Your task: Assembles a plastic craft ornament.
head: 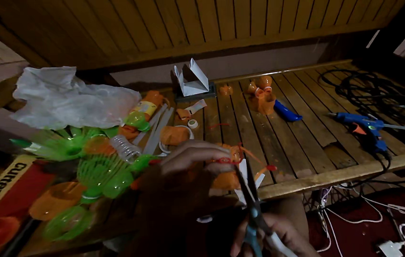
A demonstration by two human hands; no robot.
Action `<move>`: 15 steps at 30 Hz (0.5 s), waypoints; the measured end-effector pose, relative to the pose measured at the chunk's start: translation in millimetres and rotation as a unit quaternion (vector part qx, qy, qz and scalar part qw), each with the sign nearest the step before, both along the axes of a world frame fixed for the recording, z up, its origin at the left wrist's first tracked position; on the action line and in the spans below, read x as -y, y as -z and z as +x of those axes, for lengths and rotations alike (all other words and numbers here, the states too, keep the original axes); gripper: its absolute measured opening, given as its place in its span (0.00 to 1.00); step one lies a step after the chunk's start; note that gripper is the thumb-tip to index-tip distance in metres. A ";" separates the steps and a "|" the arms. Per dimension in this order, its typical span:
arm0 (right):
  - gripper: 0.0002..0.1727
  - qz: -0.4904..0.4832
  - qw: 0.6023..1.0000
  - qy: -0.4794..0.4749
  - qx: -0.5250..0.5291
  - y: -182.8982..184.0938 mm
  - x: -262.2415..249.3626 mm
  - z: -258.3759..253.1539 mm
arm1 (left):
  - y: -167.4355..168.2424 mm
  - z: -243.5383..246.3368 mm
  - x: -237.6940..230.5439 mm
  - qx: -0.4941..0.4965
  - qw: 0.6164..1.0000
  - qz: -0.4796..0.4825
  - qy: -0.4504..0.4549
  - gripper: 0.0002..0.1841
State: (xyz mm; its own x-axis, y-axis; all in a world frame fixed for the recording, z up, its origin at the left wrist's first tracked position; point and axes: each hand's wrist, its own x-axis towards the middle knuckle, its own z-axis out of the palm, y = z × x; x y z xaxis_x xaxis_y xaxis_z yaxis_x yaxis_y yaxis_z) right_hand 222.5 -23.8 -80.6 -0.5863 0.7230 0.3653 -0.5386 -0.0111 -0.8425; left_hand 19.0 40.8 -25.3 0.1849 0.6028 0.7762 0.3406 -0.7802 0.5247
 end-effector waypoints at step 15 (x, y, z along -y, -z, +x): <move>0.16 0.007 0.994 0.101 0.051 -4.6 1.0 -4.1 | 4.3 0.5 1.1 0.016 1.000 0.015 0.016 0.04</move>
State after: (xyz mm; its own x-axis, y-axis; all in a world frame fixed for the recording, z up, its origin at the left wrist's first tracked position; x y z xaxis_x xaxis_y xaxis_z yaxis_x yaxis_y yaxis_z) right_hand 218.5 -24.7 -76.0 -0.4640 0.8249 0.3228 -0.4407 0.1012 -0.8919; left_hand 19.5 39.8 -29.5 0.1781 0.5732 0.7998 0.2994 -0.8058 0.5109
